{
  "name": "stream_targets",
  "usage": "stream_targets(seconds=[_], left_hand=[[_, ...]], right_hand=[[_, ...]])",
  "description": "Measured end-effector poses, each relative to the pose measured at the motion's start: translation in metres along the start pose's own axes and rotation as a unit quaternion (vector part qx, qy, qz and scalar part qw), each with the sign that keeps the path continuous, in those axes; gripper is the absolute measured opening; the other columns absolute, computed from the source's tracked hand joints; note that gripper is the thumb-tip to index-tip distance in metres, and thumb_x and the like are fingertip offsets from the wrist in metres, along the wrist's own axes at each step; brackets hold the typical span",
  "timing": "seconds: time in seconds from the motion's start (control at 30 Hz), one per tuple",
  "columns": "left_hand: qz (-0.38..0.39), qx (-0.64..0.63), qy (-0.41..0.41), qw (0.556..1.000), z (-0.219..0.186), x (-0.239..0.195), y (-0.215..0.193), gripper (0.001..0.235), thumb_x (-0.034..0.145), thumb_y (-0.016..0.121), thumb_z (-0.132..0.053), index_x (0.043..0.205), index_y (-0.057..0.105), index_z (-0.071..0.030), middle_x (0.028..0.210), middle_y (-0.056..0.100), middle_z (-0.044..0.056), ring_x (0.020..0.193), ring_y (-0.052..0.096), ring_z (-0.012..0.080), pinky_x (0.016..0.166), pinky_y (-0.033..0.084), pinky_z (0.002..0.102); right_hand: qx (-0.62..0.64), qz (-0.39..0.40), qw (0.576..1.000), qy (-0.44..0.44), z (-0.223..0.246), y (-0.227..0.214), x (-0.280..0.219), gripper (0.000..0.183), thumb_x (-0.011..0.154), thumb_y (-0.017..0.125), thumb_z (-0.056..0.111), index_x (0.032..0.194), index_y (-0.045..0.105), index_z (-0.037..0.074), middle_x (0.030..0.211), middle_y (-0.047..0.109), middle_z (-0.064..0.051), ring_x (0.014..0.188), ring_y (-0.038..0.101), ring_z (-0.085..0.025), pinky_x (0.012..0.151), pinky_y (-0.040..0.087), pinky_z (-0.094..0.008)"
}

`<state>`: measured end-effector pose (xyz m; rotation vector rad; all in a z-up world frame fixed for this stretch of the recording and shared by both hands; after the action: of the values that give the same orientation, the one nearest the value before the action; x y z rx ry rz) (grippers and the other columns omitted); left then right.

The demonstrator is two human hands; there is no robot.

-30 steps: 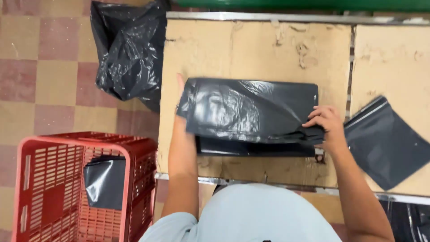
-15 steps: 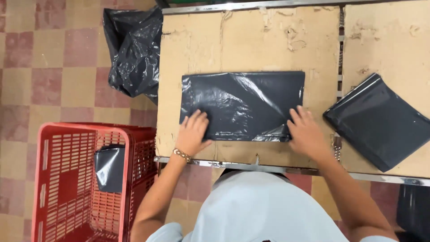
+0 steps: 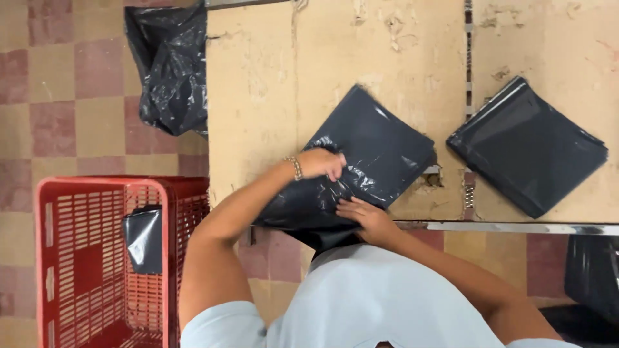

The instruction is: Folding plastic bags coming off a conveyor belt and placing them into a red basket.

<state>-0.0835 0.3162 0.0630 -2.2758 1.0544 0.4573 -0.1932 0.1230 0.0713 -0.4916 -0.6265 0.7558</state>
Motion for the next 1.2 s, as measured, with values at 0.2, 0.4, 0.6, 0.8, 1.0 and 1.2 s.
stream_targets(seconds=[0.2, 0.4, 0.6, 0.8, 1.0, 1.2], left_hand=[[0.017, -0.307, -0.094, 0.947, 0.03, 0.009, -0.04, 0.096, 0.092, 0.009, -0.083, 0.14, 0.042, -0.008, 0.146, 0.039, 0.019, 0.136, 0.037, 0.0333, 0.113, 0.03, 0.053], [-0.258, -0.057, -0.029, 0.964, 0.067, 0.015, -0.04, 0.027, 0.093, 0.069, -0.042, 0.097, 0.066, -0.015, 0.086, 0.072, 0.004, 0.091, 0.07, 0.0201, 0.084, 0.054, 0.034], [-0.446, 0.283, -0.154, 0.835, 0.045, 0.013, -0.026, 0.043, 0.101, 0.043, -0.059, 0.089, 0.055, -0.019, 0.074, 0.068, 0.007, 0.075, 0.073, 0.024, 0.068, 0.058, 0.038], [-0.481, 0.325, -0.11, 0.807, 0.0, 0.03, -0.04, 0.049, 0.088, 0.057, -0.06, 0.099, 0.057, -0.012, 0.09, 0.06, 0.007, 0.093, 0.065, 0.0285, 0.072, 0.057, 0.043], [-0.424, 0.39, 0.214, 0.789, -0.11, -0.015, -0.013, 0.031, 0.1, 0.05, -0.044, 0.099, 0.057, -0.014, 0.09, 0.059, 0.003, 0.075, 0.065, 0.0238, 0.066, 0.055, 0.037], [-0.457, 0.239, 0.247, 0.82, -0.232, 0.02, -0.004, 0.039, 0.098, 0.053, -0.052, 0.106, 0.055, -0.014, 0.09, 0.068, 0.009, 0.075, 0.068, 0.0314, 0.067, 0.056, 0.043]], right_hand=[[0.323, -0.044, 0.774, 0.542, -0.04, -0.034, -0.056, 0.062, 0.089, 0.059, 0.038, 0.145, 0.052, 0.013, 0.142, 0.057, -0.012, 0.123, 0.06, -0.033, 0.099, 0.054, -0.05], [0.419, -0.224, 0.62, 0.624, -0.044, -0.052, -0.047, 0.045, 0.101, 0.06, 0.046, 0.095, 0.048, 0.003, 0.068, 0.047, -0.007, 0.059, 0.064, -0.024, 0.063, 0.056, -0.036], [0.409, -0.195, 0.618, 0.642, -0.067, -0.055, -0.047, 0.056, 0.103, 0.056, 0.043, 0.118, 0.046, -0.01, 0.103, 0.053, -0.026, 0.081, 0.072, -0.04, 0.065, 0.062, -0.05], [0.28, -0.149, 0.668, 0.673, -0.096, -0.037, -0.068, 0.067, 0.099, 0.056, 0.052, 0.116, 0.057, -0.012, 0.106, 0.057, -0.029, 0.088, 0.07, -0.041, 0.067, 0.061, -0.05], [0.283, -0.275, 0.709, 0.584, -0.047, -0.098, -0.044, 0.062, 0.094, 0.069, 0.037, 0.136, 0.048, -0.004, 0.132, 0.054, -0.029, 0.126, 0.053, -0.043, 0.101, 0.046, -0.053], [0.129, -0.528, 0.67, 0.506, -0.095, -0.176, -0.148, 0.053, 0.097, 0.064, 0.023, 0.142, 0.048, 0.0, 0.132, 0.057, -0.026, 0.123, 0.056, -0.038, 0.104, 0.043, -0.053]])
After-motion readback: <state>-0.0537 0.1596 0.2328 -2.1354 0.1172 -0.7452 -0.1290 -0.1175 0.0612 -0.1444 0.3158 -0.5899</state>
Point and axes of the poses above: each hand's wrist, its own x-axis towards the middle knuckle, its own y-axis out of the palm, z = x × y, the point moved 4 cm from there along x, towards the middle knuckle
